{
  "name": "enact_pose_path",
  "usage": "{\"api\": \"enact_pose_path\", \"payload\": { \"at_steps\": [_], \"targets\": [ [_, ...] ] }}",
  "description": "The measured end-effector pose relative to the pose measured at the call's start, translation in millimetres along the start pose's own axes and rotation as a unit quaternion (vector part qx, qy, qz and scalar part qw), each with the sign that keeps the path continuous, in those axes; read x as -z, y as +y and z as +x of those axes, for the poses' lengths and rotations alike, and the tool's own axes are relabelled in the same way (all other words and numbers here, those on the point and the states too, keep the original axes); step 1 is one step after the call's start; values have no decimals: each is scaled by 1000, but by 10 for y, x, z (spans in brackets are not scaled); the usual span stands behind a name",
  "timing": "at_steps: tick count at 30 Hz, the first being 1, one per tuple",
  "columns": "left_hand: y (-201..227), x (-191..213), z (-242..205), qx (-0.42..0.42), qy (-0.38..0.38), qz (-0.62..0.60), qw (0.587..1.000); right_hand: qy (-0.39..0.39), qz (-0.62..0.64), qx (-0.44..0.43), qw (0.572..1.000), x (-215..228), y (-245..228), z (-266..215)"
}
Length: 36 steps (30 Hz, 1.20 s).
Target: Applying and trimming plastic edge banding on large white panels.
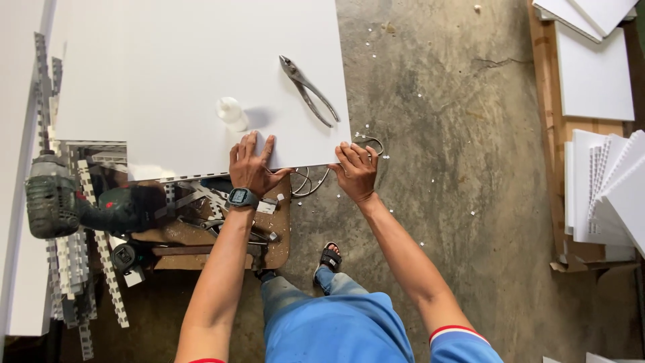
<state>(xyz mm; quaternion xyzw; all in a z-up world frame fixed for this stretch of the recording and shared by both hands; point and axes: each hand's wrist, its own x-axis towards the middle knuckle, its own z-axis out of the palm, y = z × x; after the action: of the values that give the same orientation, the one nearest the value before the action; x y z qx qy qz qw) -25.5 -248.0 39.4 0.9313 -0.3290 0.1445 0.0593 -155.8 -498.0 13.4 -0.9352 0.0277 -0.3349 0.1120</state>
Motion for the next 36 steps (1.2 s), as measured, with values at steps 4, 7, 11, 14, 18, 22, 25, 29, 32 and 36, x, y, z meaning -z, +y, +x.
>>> {"api": "enact_pose_path", "payload": {
  "at_steps": [4,7,11,14,18,22,25,29,32,36],
  "targets": [
    [-81,-18,-21,5,29,13,999,3,0,9,1000,-20,39,-25],
    [-172,20,-53,2,18,-14,1000,1,-1,15,1000,-46,50,-24],
    [-281,123,-91,5,29,-34,999,2,7,14,1000,-67,51,-45],
    [-465,56,-166,5,41,-39,998,5,10,16,1000,-57,35,-8],
    [-813,-98,-303,-20,79,-33,996,1,9,19,1000,-75,47,-21],
    [-1024,87,-359,-9,71,-16,997,-5,15,22,1000,-66,21,-16],
    [-1176,166,-413,8,73,-11,997,-12,16,20,1000,-59,7,-1],
    [-1385,206,-503,30,49,-8,998,-15,18,14,1000,-67,-14,-12],
    [-1552,258,-554,33,60,-5,998,-15,18,10,1000,-95,-6,-29],
    [-1817,260,-664,50,54,23,997,-16,13,12,1000,-160,45,-83]
  ]
}}
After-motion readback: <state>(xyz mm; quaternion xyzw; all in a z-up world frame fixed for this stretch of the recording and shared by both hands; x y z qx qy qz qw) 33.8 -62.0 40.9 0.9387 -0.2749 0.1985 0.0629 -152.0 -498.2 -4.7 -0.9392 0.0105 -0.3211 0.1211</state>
